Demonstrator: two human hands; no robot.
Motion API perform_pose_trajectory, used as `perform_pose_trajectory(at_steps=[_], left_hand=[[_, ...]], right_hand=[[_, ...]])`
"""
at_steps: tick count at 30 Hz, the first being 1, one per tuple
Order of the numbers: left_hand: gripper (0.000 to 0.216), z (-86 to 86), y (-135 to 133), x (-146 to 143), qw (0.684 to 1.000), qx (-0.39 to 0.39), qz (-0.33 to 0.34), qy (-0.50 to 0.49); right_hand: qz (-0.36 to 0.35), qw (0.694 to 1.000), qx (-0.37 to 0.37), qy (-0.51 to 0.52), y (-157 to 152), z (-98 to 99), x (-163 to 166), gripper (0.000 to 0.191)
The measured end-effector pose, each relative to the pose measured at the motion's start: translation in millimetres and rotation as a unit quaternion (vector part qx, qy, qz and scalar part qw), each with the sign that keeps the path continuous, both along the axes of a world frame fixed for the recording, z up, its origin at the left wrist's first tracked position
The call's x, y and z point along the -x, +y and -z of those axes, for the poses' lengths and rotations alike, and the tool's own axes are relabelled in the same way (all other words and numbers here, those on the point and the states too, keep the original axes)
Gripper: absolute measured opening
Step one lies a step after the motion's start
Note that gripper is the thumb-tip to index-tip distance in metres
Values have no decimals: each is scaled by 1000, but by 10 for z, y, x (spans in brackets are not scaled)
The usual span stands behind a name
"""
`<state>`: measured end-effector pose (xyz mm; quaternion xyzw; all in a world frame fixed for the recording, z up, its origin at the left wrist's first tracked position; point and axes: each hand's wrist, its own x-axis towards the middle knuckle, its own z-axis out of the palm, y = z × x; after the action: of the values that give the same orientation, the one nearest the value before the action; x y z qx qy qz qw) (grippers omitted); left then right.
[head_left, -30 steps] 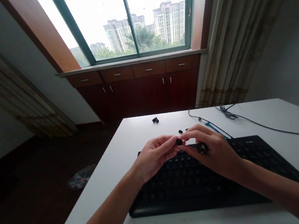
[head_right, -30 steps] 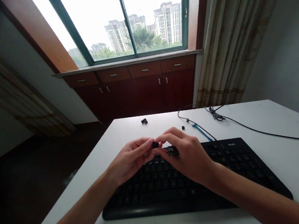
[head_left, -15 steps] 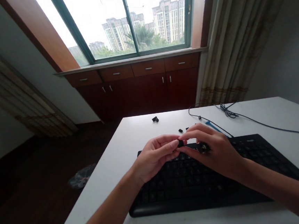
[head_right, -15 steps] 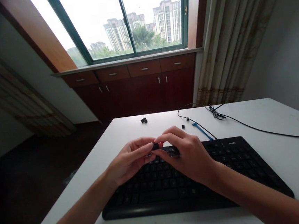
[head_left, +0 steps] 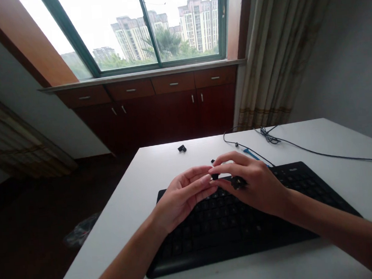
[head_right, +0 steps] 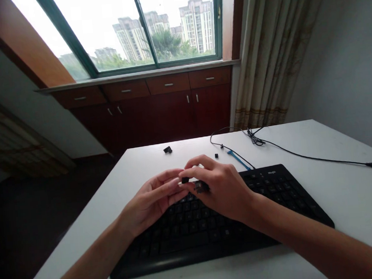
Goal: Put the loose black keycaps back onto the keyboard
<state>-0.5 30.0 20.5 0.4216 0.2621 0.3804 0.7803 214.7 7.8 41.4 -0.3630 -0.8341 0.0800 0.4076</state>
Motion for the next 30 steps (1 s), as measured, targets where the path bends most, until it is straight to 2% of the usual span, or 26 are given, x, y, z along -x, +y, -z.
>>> perform_pose_trajectory(at_steps=[3,5,7,9,12,15,17,22,25,28,30], left_hand=[[23,-42,-6,1,999,-35,-1,41],[22,-58,-4,4,996,-52,-15,64],[20,-60,-3,7,994,-63,-34,86],[19,-52,-8,7,989,-79,-49,111],[21,-43,-20,10,979,-112,-76,154],[24,-56,5,46,967,-131,-123,183],[25,-73,65,98,963,-128,-161,174],[28,-62,302,286,951,-101,-250,150],[32,14,362,413,926,-128,-275,223],[35,112,331,545,882,-190,-274,332],[37,171,300,620,873,-190,-277,354]], right_hand=[[25,999,-22,-6,13,-222,-256,25],[94,995,-32,-10,8,-334,-512,26],[149,988,-19,-26,-13,-364,-795,36],[178,982,-11,-57,-53,-309,-1054,26],[151,983,8,-105,-140,-132,-1323,18],[115,985,35,-127,-222,44,-1446,18],[125,983,47,-128,-257,118,-1482,20],[144,982,53,-115,-334,124,-1555,13],[140,982,50,-113,-430,87,-1619,13],[141,982,51,-114,-536,88,-1688,15],[136,982,46,-122,-583,109,-1723,18]])
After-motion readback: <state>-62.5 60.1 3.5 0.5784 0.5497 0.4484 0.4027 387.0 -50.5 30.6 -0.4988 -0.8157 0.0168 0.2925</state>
